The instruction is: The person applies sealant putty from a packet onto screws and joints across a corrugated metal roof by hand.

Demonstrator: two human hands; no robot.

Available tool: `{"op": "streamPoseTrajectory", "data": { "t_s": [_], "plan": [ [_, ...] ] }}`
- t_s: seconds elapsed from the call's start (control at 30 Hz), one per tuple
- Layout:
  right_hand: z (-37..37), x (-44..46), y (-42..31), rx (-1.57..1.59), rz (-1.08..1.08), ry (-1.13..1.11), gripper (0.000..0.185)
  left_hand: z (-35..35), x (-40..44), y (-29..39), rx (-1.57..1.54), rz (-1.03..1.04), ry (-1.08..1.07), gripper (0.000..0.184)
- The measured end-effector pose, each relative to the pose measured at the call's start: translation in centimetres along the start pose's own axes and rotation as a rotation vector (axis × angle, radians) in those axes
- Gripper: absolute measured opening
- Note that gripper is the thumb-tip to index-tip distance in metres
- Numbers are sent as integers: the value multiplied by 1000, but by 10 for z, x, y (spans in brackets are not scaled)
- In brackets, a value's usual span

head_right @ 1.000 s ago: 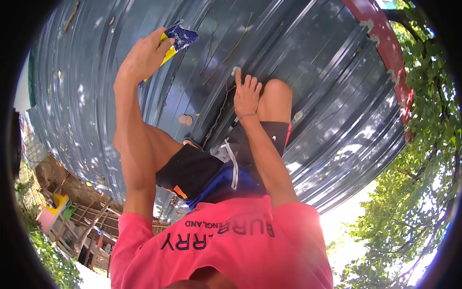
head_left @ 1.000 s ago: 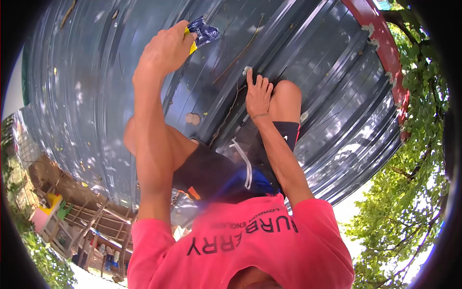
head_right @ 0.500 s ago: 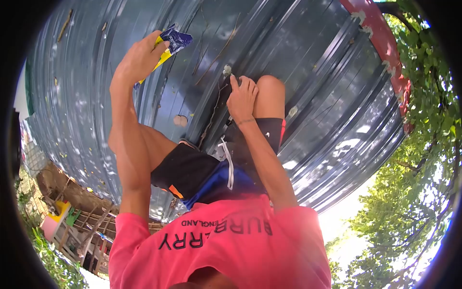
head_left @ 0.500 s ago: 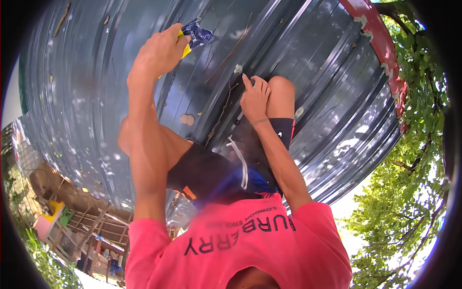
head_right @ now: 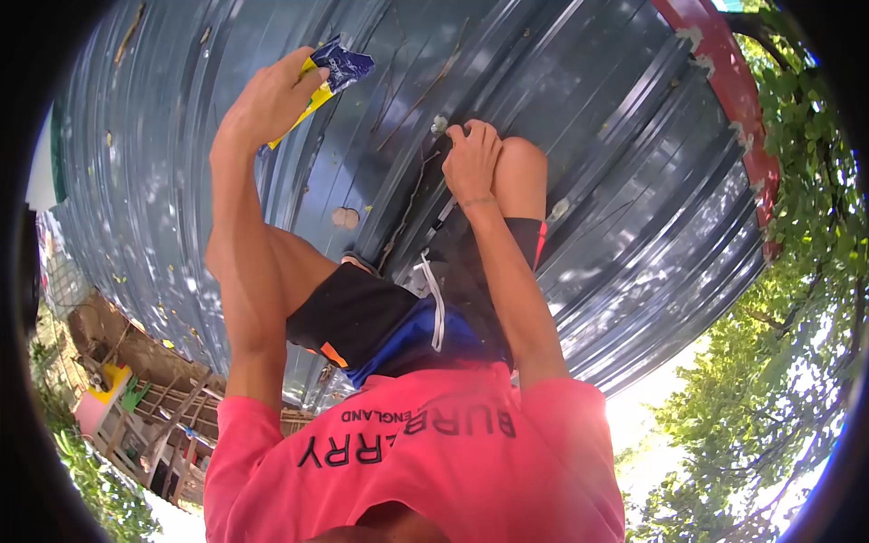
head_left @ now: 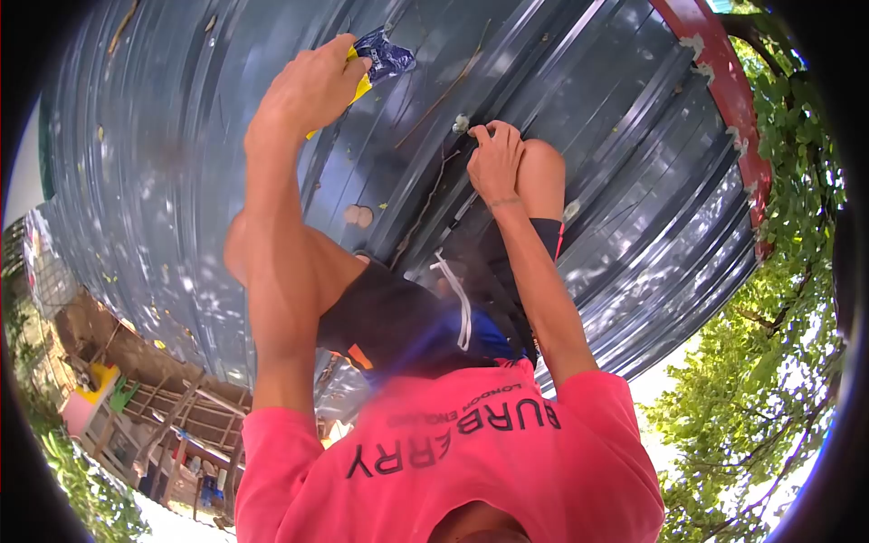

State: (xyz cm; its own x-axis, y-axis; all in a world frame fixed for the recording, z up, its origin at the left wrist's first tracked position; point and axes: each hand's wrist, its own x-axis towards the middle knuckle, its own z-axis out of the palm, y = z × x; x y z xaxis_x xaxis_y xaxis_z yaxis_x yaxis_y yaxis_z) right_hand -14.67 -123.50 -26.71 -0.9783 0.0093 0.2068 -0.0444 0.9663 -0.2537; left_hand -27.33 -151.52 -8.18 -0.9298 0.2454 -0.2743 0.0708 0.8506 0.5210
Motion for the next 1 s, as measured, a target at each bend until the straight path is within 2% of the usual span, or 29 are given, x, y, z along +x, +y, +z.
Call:
{"op": "streamPoseTrajectory", "data": {
  "t_s": [0.13, 0.23, 0.33, 0.43, 0.47, 0.7, 0.8, 1.0],
  "plan": [
    [5, 11, 4, -80, -39, -18, 27, 1, -1, -4, 4, 14, 25, 36],
    [3, 20, -4, -180, -67, -15, 17, 2, -1, -4, 6, 12, 36, 36],
    [-1, 23, -27, -351, 53, -175, 34, 2, -1, -4, 11, 5, 25, 36],
    [26, 10, -38, -511, 94, 3, 59, 2, 1, -6, 14, 9, 18, 36],
    [28, 4, -45, -401, 176, -98, 72, 3, 1, -5, 15, 13, 13, 36],
    [20, -39, -44, -57, 274, -13, 64, 3, 3, -2, 30, -4, 0, 37],
    [4, -30, -35, -24, 192, -65, 65, 5, 4, -5, 25, 18, -17, 38],
    [6, -9, -21, -42, 32, -35, 66, 3, -2, -4, 31, 5, 6, 38]
  ]
}}
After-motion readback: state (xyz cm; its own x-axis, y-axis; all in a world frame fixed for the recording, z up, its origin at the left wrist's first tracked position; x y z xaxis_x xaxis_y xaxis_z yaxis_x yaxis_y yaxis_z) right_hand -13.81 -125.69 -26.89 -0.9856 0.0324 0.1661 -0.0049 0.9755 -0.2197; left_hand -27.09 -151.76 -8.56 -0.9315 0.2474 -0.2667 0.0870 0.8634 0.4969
